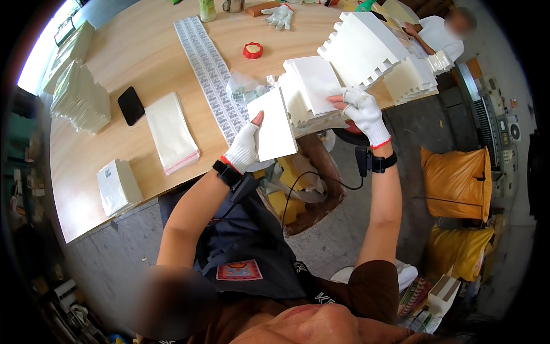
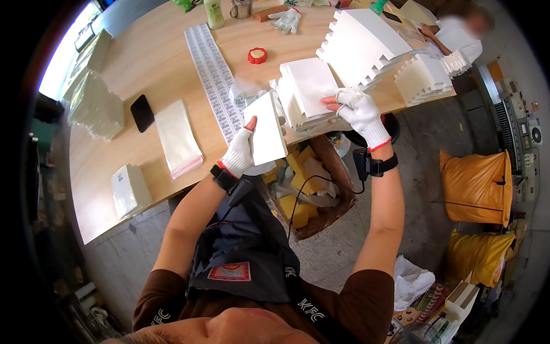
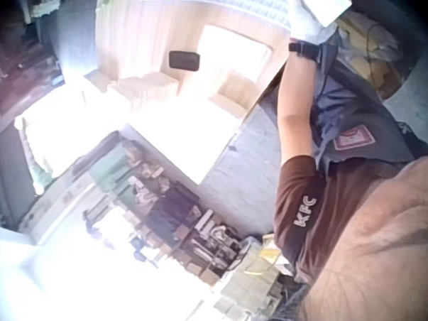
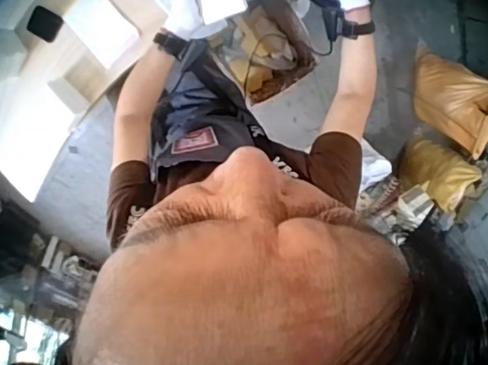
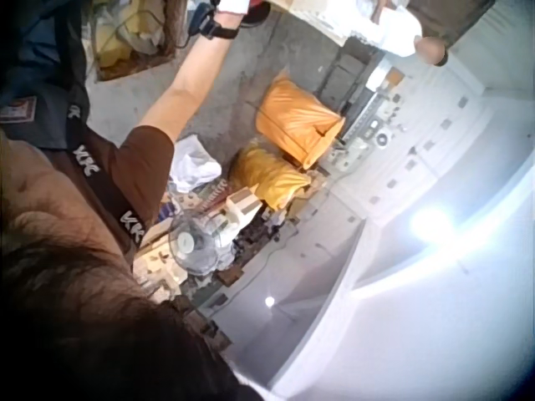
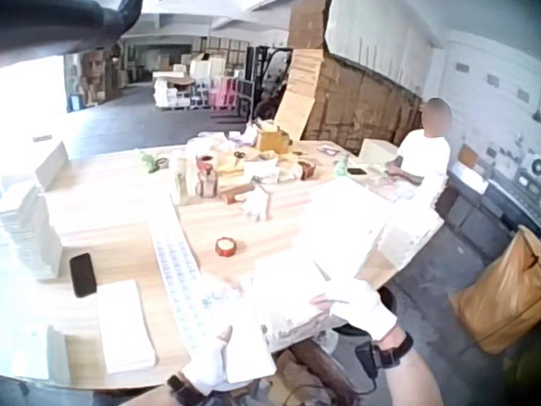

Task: The person places labels on white boxes, seals them in plastic bags, and stacks them. They also handle white foam inserts and place them into plastic bags.

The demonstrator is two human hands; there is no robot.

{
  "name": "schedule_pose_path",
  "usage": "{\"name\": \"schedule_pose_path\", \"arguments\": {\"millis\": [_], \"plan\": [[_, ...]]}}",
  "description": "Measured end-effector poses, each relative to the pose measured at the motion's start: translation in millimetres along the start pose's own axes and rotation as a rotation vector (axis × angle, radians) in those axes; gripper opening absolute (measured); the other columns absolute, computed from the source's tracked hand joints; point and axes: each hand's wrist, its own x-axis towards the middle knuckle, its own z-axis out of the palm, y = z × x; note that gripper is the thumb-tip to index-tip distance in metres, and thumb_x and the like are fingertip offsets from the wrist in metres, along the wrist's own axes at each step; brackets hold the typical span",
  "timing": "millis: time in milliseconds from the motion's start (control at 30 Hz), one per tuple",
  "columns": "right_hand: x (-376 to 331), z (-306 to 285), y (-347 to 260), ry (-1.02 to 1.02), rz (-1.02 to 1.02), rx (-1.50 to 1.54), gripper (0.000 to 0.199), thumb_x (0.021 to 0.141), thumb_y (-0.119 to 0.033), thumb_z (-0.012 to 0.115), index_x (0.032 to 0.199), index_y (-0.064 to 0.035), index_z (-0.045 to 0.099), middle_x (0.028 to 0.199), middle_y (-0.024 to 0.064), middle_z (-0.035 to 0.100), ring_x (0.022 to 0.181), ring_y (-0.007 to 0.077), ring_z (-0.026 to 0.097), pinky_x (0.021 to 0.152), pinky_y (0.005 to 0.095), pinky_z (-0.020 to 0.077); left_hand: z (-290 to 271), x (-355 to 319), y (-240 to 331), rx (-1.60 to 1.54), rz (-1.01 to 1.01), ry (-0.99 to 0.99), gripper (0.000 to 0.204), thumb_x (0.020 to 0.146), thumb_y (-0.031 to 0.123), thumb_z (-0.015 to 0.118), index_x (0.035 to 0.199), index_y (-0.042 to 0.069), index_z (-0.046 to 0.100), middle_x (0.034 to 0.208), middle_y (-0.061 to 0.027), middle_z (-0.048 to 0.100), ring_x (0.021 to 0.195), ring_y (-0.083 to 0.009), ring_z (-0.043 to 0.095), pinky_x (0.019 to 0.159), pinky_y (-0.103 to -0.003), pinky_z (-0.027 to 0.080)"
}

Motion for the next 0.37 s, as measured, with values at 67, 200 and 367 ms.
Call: {"name": "schedule_pose_path", "arguments": {"millis": [67,200,367], "plan": [[1.8,-1.6,-4.5,0.029,-0.085,-0.202,0.024,0.079,0.002,0.059,0.098,-0.0047,0.072,0.094,0.0093,0.069,0.087,0.0219,0.066,0.076,0.0299,0.0541,-0.1,-0.4,-0.3,-0.025,0.001,0.011,0.058,0.099,0.042,0.046,0.140,0.002,0.039,0.130,-0.0177,0.056,0.113,-0.0309,0.061,0.095,-0.048,0.052],[0.5,-0.2,-8.3,0.086,-0.235,-0.352,0.017,0.079,-0.007,0.064,0.093,-0.0089,0.072,0.091,0.0069,0.070,0.083,0.0249,0.065,0.071,0.0333,0.0516,1.3,-3.0,1.6,-0.086,-0.008,0.008,0.057,0.101,0.044,0.040,0.139,0.001,0.040,0.129,-0.0201,0.057,0.110,-0.0330,0.062,0.092,-0.050,0.053],[-5.4,5.5,-6.0,0.197,-0.388,-0.645,0.020,0.075,-0.008,0.067,0.095,-0.0097,0.072,0.095,0.0066,0.070,0.084,0.0241,0.066,0.073,0.0326,0.0522,2.9,-8.1,4.0,-0.143,-0.034,-0.050,0.058,0.101,0.045,0.040,0.140,0.002,0.039,0.132,-0.0200,0.055,0.113,-0.0351,0.060,0.091,-0.051,0.053]]}}
